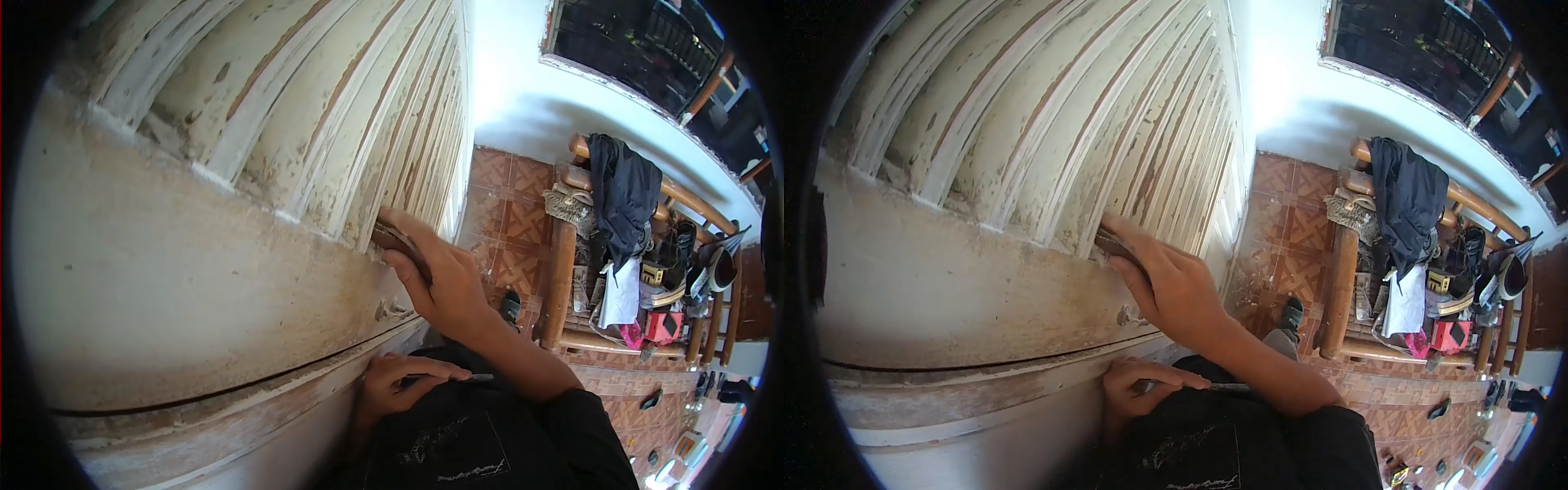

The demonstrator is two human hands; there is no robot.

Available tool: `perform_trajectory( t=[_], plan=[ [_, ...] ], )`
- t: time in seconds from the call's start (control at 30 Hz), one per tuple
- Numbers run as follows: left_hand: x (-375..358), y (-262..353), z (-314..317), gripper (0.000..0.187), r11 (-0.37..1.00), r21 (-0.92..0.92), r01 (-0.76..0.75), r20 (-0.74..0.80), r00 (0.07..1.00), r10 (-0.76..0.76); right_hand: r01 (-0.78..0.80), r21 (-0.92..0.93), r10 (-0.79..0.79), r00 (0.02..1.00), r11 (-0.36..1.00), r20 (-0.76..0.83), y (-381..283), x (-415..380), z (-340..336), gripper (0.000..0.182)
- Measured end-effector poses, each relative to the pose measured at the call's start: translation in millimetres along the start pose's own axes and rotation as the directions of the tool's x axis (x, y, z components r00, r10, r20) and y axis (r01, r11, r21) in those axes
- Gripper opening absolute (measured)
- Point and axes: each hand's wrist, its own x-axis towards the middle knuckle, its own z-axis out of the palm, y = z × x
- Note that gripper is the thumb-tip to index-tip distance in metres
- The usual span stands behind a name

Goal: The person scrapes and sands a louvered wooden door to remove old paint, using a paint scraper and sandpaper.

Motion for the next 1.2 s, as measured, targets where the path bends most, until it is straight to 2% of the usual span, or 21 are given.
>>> perform_trajectory(
  t=[0.03, 0.1, 0.13, 0.2, 0.23, 0.3, 0.43, 0.5, 0.63, 0.7, 0.83, 0.93, 1.0, 1.1, 1.2],
  plan=[
    [1, -1, 0, 0.014, 1.000, -0.001, 0.001, 0.006, 1.000, -0.001, -0.002, -0.003, 0.002, 1.000, 1.000, -0.005, -5, -1, -3, 0.036],
    [1, -3, 2, 0.016, 0.999, -0.038, -0.025, -0.004, 1.000, 0.024, -0.335, 0.086, 0.327, 0.940, 0.938, 0.093, -18, 0, -11, 0.029],
    [1, -4, 2, 0.016, 0.999, -0.039, -0.019, -0.001, 1.000, 0.019, -0.340, 0.087, 0.332, 0.939, 0.936, 0.090, -13, -1, -9, 0.029],
    [1, -6, 0, 0.019, 0.999, -0.016, -0.048, -0.007, 0.999, 0.048, -0.040, 0.008, 0.041, 0.994, 0.999, -0.098, 4, 0, 0, 0.029],
    [1, -7, 0, 0.019, 0.999, -0.014, -0.048, -0.001, 0.999, 0.048, -0.041, 0.008, 0.041, 0.994, 0.999, -0.104, 10, 3, 2, 0.029],
    [0, -9, -1, 0.021, 0.998, -0.011, -0.059, 0.010, 0.998, 0.060, 0.132, -0.074, -0.141, 0.981, 0.988, -0.131, 17, 7, 5, 0.037],
    [0, -10, -1, 0.021, 0.997, -0.037, -0.061, 0.001, 0.998, 0.061, 0.112, -0.124, -0.119, 0.991, 0.986, -0.057, 15, 4, 4, 0.046],
    [0, -10, -1, 0.021, 0.999, 0.000, -0.038, 0.014, 0.999, 0.038, 0.061, -0.131, -0.055, 0.997, 0.989, 0.048, 13, 0, -1, 0.054],
    [0, -11, 1, 0.019, 0.998, -0.014, -0.060, 0.001, 0.998, 0.060, 0.095, -0.168, -0.087, 0.995, 0.981, 0.057, 18, -4, 1, 0.061],
    [0, -10, 0, 0.018, 0.999, -0.012, -0.042, 0.002, 0.999, 0.042, 0.129, -0.113, -0.128, 0.992, 0.985, 0.012, 23, -3, 7, 0.066],
    [3, -7, 1, 0.018, 0.998, -0.027, -0.049, -0.005, 0.999, 0.049, 0.167, -0.103, -0.160, 0.984, 0.981, 0.073, 19, 1, 6, 0.062],
    [0, -7, 0, 0.017, 0.999, -0.003, -0.036, -0.002, 0.999, 0.036, 0.186, -0.190, -0.176, 0.982, 0.964, 0.065, 18, -7, 5, 0.063],
    [4, -6, 1, 0.017, 0.999, -0.004, -0.047, -0.003, 0.999, 0.047, 0.120, -0.249, -0.083, 0.984, 0.961, 0.155, 13, -14, -2, 0.059],
    [4, -7, 3, 0.018, 0.999, -0.010, -0.052, -0.033, 0.998, 0.052, 0.181, -0.264, -0.152, 0.980, 0.948, 0.124, 20, 0, 4, 0.056],
    [2, -5, 4, 0.020, 1.000, -0.003, -0.010, -0.056, 0.998, 0.009, 0.097, -0.197, -0.069, 0.987, 0.976, 0.142, 16, -2, 4, 0.053]
  ],
)
